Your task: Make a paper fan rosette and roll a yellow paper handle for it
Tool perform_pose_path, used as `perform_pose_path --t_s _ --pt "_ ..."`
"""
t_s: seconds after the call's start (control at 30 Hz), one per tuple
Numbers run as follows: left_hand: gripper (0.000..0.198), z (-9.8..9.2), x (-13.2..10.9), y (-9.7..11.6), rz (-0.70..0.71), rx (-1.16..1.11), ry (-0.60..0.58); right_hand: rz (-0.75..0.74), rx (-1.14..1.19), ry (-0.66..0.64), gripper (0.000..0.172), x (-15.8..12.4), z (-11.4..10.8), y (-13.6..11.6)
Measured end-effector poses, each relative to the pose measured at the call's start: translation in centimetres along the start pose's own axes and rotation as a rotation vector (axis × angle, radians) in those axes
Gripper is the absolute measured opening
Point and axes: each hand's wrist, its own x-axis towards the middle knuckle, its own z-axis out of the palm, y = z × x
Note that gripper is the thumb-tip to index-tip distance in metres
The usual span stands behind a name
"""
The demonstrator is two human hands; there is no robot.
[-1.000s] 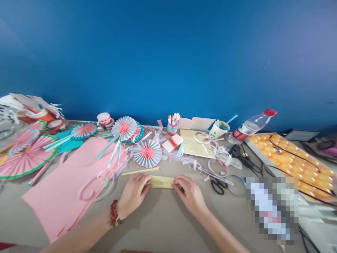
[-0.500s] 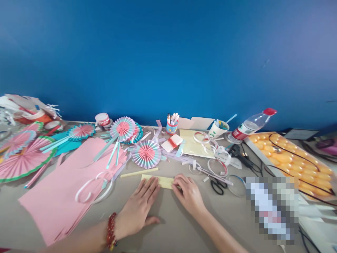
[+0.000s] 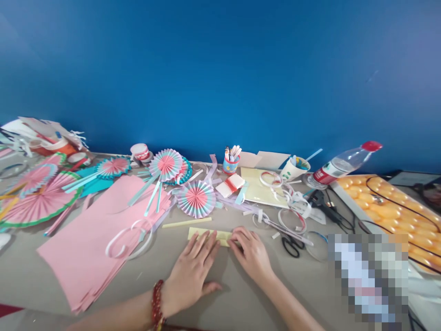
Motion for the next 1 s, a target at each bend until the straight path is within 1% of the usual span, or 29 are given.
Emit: perform_pose_path --t_s 0.2,0.3,0.37,0.47,0.57,0.67,0.77,0.83,0.9,0.97,1.0 --pt "0.090 0.5 -0.3 0.1 -0.006 -0.004 -0.008 0.007 0.020 -0.006 0.015 0.0 0.1 0.0" --pt "0.088 0.4 -0.4 -0.2 0.013 -0.035 0.008 0.012 0.021 -0.007 0.015 0.1 0.1 0.0" --pt "0.079 0.1 -0.1 -0.5 -0.020 -0.075 0.016 0.012 0.028 -0.010 0.015 0.0 0.2 0.1" --pt "0.054 -0.3 0.3 -1.3 -0.116 -0.140 0.029 0.015 0.042 -0.013 0.015 0.0 0.2 0.2" --pt "0.050 -0.2 0.5 -2.5 -0.153 -0.210 0.091 0.016 0.055 -0.008 0.015 -0.1 0.2 0.2" --pt "0.041 0.1 0.4 -3.9 -0.176 -0.296 0.156 0.013 0.059 -0.006 0.015 -0.1 0.2 0.2" --pt "0.031 0.0 0.0 -4.7 -0.214 -0.326 0.173 0.016 0.057 -0.007 0.014 -0.1 0.2 0.2" --pt "0.027 -0.5 -0.2 -4.7 -0.253 -0.272 0.190 0.018 0.052 -0.004 0.014 -0.1 0.2 0.2" --pt "0.027 -1.3 -0.2 -3.9 -0.286 -0.181 0.219 0.015 0.047 -0.002 0.014 -0.1 0.2 0.3" --pt "0.030 -2.0 -0.1 -2.7 -0.253 -0.100 0.234 0.007 0.045 -0.005 0.013 0.0 0.2 0.3" --pt "0.034 -2.2 0.0 -1.9 -0.182 -0.080 0.220 0.003 0.043 -0.006 0.013 0.0 0.2 0.3"
